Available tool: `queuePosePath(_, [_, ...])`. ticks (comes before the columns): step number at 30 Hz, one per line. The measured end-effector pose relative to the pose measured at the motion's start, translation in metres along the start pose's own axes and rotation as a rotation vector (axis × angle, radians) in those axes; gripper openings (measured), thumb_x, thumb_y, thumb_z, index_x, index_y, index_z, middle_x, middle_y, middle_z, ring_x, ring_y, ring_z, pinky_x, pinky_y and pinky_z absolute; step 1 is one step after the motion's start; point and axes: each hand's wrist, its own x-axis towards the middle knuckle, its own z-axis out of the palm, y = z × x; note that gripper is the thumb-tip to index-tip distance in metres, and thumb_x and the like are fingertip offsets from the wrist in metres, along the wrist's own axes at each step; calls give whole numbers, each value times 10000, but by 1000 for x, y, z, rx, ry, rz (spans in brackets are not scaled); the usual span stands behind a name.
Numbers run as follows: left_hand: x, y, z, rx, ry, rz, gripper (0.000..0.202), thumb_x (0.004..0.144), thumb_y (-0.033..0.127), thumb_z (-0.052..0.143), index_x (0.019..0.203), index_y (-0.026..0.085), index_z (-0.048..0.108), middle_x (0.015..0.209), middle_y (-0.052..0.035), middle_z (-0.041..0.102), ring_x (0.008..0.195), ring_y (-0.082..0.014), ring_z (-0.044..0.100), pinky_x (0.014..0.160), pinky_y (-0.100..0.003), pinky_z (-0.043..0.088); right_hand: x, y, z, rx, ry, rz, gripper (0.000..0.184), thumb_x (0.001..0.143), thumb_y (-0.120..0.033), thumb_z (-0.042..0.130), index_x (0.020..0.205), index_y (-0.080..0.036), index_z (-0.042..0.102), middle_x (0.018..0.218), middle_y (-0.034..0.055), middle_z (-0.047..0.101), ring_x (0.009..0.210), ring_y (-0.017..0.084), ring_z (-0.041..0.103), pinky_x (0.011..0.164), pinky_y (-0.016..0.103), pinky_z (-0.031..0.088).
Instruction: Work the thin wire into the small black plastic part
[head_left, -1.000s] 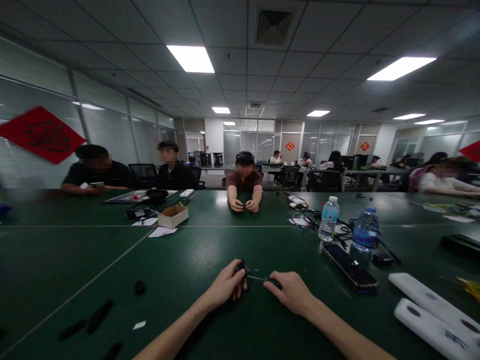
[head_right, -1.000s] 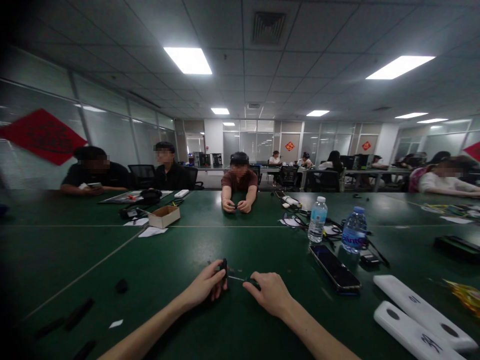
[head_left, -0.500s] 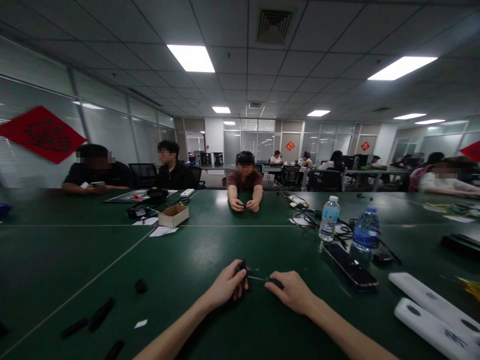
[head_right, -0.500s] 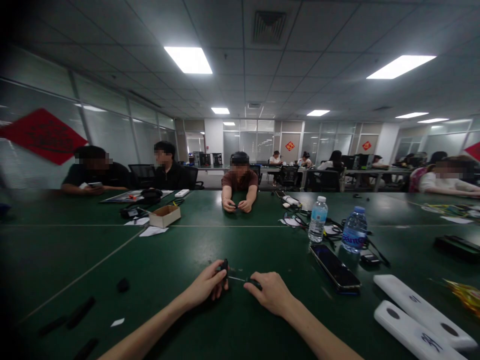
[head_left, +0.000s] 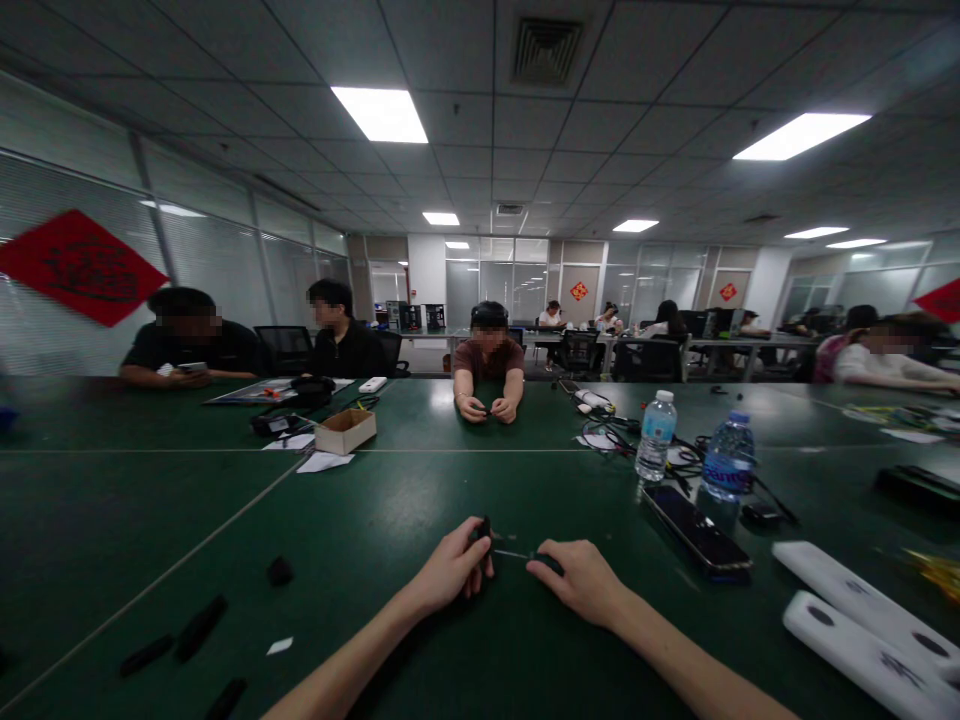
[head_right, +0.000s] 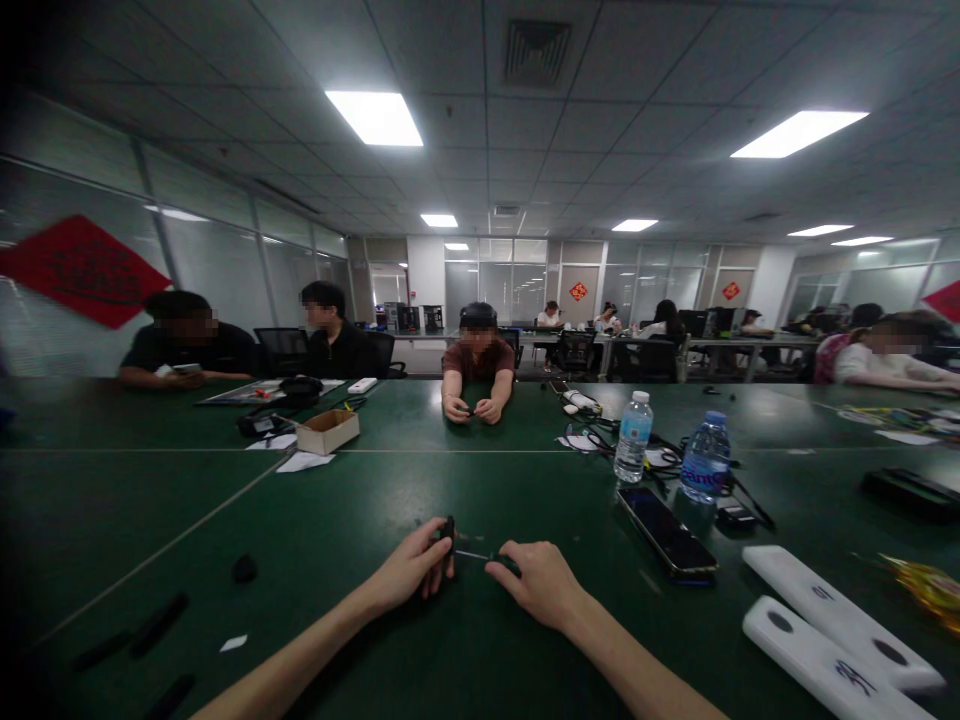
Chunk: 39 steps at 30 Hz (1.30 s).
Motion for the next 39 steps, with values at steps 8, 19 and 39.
queuePosePath(8, [-1, 0, 0, 15, 3, -27, 423, 927, 507, 410, 1172, 166, 457, 772, -37, 637, 487, -91, 537, 400, -173, 367, 2, 8, 7, 85, 45, 57, 424, 983, -521, 354, 975, -204, 636, 784, 20, 663, 665, 156, 623, 635, 249, 441])
queuePosePath(19, [2, -6, 1, -41, 16, -22, 392, 920, 500, 426, 1128, 169, 447, 754, -33, 638, 459, -86, 535, 375, -157, 351, 2, 5, 4, 82, 10, 58, 408, 970, -515, 388, 955, -205, 653, 748, 7, 662, 634, 144, 616, 620, 244, 436])
queuePosePath(39, [-1, 1, 0, -7, -1, -12, 383, 930, 496, 407, 1118, 168, 462, 783, -45, 643, 497, -92, 541, 396, -162, 360, 0, 4, 0, 116, -38, 0, 378, 972, -492, 407, 952, -203, 650, 771, 1, 659, 646, 134, 606, 618, 234, 424])
